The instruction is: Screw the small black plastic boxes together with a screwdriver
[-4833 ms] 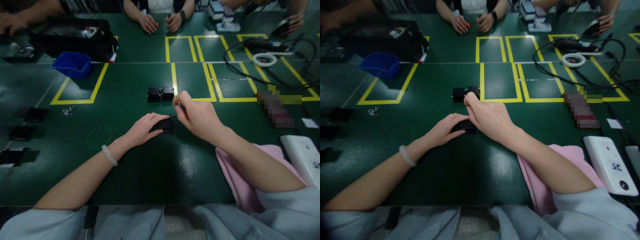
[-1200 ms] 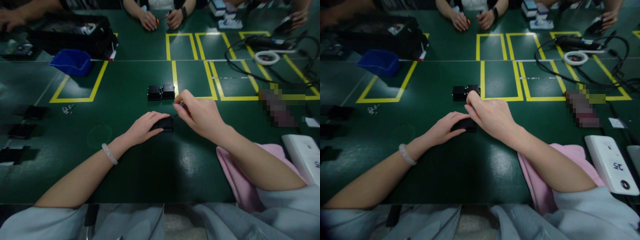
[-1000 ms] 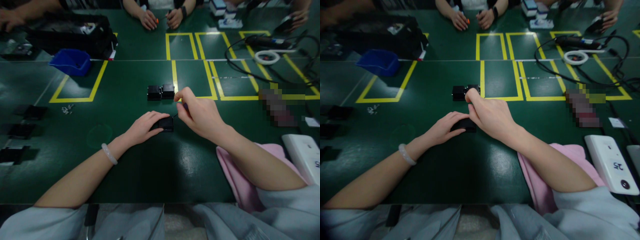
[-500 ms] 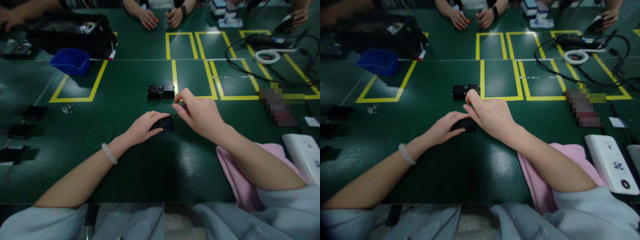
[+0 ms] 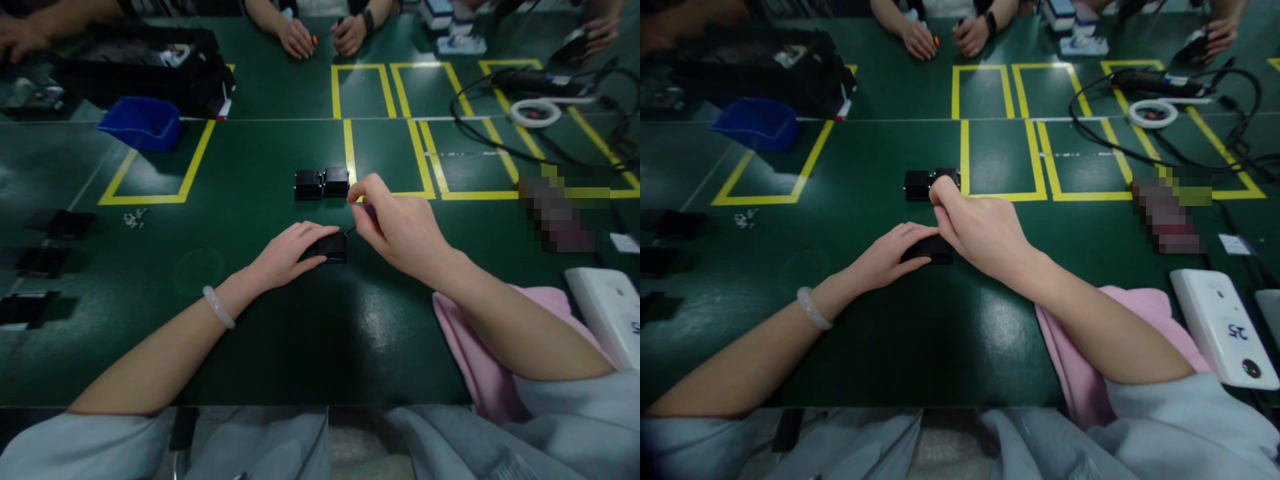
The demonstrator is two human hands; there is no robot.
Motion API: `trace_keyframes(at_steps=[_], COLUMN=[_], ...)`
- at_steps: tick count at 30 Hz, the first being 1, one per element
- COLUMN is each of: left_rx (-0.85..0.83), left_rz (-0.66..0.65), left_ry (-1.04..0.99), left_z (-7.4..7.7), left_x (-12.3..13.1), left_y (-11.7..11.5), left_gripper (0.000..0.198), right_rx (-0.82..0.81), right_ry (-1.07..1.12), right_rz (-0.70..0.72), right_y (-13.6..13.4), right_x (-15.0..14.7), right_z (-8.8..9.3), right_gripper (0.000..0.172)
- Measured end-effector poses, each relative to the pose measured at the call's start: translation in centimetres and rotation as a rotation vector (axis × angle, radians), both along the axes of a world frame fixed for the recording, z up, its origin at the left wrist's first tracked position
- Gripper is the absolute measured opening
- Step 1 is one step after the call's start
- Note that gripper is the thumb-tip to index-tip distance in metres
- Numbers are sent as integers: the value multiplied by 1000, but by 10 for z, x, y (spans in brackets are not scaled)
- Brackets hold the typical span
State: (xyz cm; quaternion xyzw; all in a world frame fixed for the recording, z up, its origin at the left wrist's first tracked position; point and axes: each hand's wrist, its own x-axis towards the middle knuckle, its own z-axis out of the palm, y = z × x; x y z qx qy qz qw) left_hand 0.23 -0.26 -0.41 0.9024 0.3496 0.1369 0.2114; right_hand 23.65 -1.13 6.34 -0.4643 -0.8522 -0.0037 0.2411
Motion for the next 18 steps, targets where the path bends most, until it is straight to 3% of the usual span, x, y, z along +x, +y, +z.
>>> trace_keyframes(at_steps=[18], left_rx=[0], left_rz=[-1], left_ry=[-11], left_z=[-1], left_x=[0], left_y=[0], left_gripper=[47], right_rx=[1], right_ry=[-7], right_rz=[3], right_y=[0], right_x=[0], right_z=[-2], right_gripper=[24])
